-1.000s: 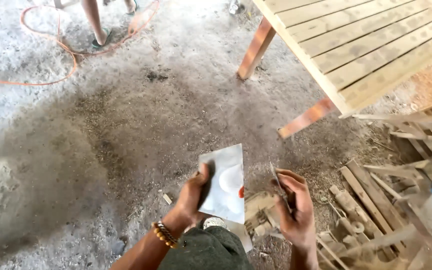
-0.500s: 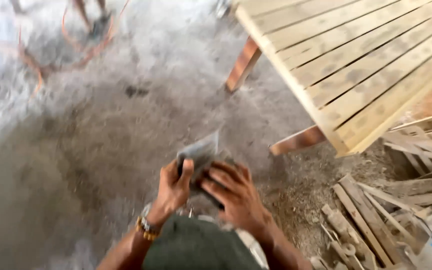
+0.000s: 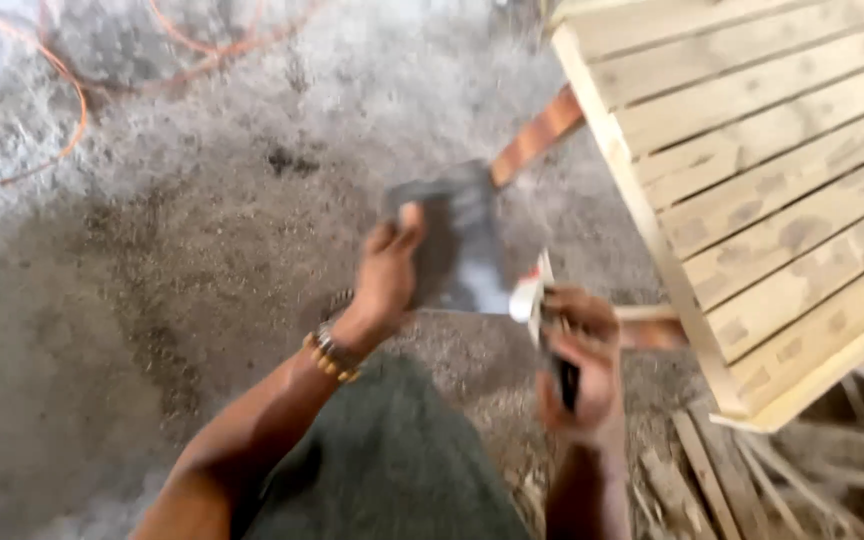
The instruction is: Applying wood filler or putty to gaps and cracks in a wooden tabletop using a handheld scraper.
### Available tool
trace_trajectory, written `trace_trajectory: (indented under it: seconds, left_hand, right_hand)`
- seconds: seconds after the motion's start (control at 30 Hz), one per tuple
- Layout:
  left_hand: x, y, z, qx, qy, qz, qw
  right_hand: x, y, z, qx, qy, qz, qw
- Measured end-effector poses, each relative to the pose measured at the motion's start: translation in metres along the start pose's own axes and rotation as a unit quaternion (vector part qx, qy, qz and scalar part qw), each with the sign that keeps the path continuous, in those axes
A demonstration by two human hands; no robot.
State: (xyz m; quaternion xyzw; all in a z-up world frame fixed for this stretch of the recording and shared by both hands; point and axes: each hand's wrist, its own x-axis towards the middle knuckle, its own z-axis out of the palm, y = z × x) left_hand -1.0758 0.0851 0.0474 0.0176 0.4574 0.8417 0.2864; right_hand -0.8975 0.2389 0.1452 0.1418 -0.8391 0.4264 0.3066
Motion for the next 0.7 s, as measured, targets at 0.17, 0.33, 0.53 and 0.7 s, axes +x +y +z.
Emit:
trace_trajectory:
  seconds: [0.17,0.33,0.53,0.7]
  left_hand:
    - [0.071,0.032,0.059,-0.1,-0.049,-0.208,0.972]
    - [0.115,0.033,0.069,-0.084,-0.098,-0.256,0.958]
    - [0.169,-0.028,0.087,0.198,-0.118,-0.08,0.97]
    - [0.207,-0.049,0.151,0.054,-0.094,0.021,0.994]
  right_hand:
    - [0.04,0.088,-0.01,-0.174,-0.003,0.06,0.983]
    - [0.084,0.103,-0.055,-0.359,-0.097,0.153,0.916]
    - [0.134,0.141,-0.074,-0.342,-0.262,0.115,0.895]
    - [0.146,0.187,-0.109,-0.308,-0.165,0.054,0.935]
